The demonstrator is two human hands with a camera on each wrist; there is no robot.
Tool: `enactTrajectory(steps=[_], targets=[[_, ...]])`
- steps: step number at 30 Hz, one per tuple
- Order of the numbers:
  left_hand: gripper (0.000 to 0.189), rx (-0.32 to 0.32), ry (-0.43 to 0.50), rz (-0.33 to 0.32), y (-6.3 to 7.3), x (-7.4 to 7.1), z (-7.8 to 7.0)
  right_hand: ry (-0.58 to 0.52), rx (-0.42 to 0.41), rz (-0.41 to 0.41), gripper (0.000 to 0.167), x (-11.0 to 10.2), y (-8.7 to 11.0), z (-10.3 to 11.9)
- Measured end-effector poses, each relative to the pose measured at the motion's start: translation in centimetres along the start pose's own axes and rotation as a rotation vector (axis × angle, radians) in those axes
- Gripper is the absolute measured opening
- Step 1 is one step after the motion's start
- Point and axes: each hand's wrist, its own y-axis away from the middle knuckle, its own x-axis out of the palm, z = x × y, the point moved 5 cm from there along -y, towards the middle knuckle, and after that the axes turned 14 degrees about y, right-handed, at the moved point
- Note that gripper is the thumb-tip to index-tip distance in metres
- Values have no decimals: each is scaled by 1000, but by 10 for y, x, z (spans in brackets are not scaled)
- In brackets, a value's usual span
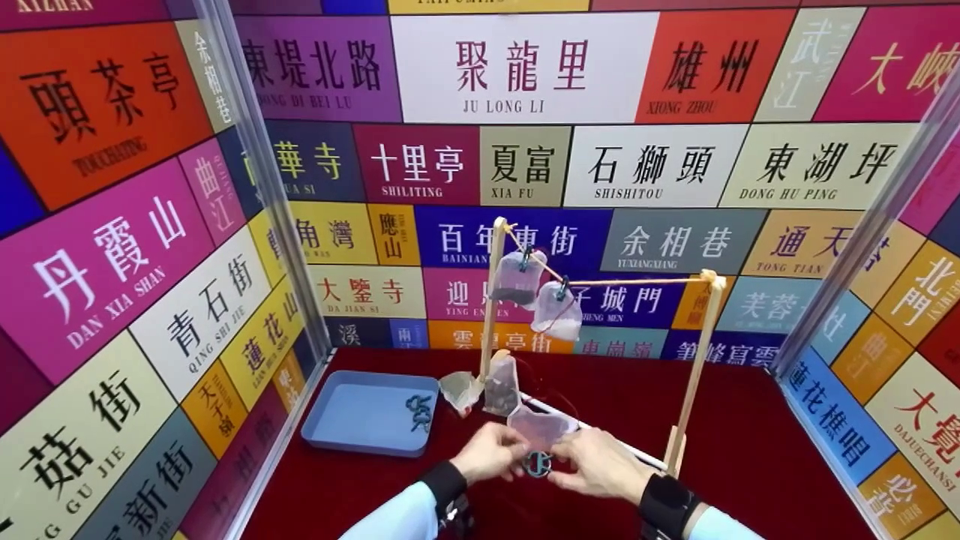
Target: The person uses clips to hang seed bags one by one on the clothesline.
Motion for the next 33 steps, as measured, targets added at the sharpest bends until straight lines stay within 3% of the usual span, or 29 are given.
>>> enactTrajectory(steps=[1,2,5,7,8,9,11,14,17,21,29,33], targets=[[15,44,-54,-62,-3,-6,1,9,-3,-16,27,0,2,-1],[17,121,-130,-127,-12,-18,15,20,-6,-32,29,0,3,-2],[10,264,-430,-369,-22,-42,22,42,-27,-72,34,0,8,-6],[9,326,-643,-500,-29,-55,28,51,-49,-92,36,1,11,-8],[13,326,-731,-532,-32,-60,32,57,-63,-102,35,1,12,-9],[22,290,-812,-539,-30,-59,24,60,-74,-112,35,2,14,-10],[34,264,-988,-521,-36,-65,30,67,-89,-136,35,3,17,-12],[49,164,-1160,-430,-40,-69,37,86,-94,-170,37,3,21,-14],[48,41,-1193,-349,-37,-71,43,95,-100,-179,35,3,24,-15],[49,-84,-1166,-298,-35,-72,54,63,-102,-142,29,4,26,-16],[61,-141,-1172,-309,-40,-72,72,55,-71,-49,26,9,29,-16],[68,-103,-1156,-357,-45,-72,68,62,-64,-5,26,10,27,-14]])
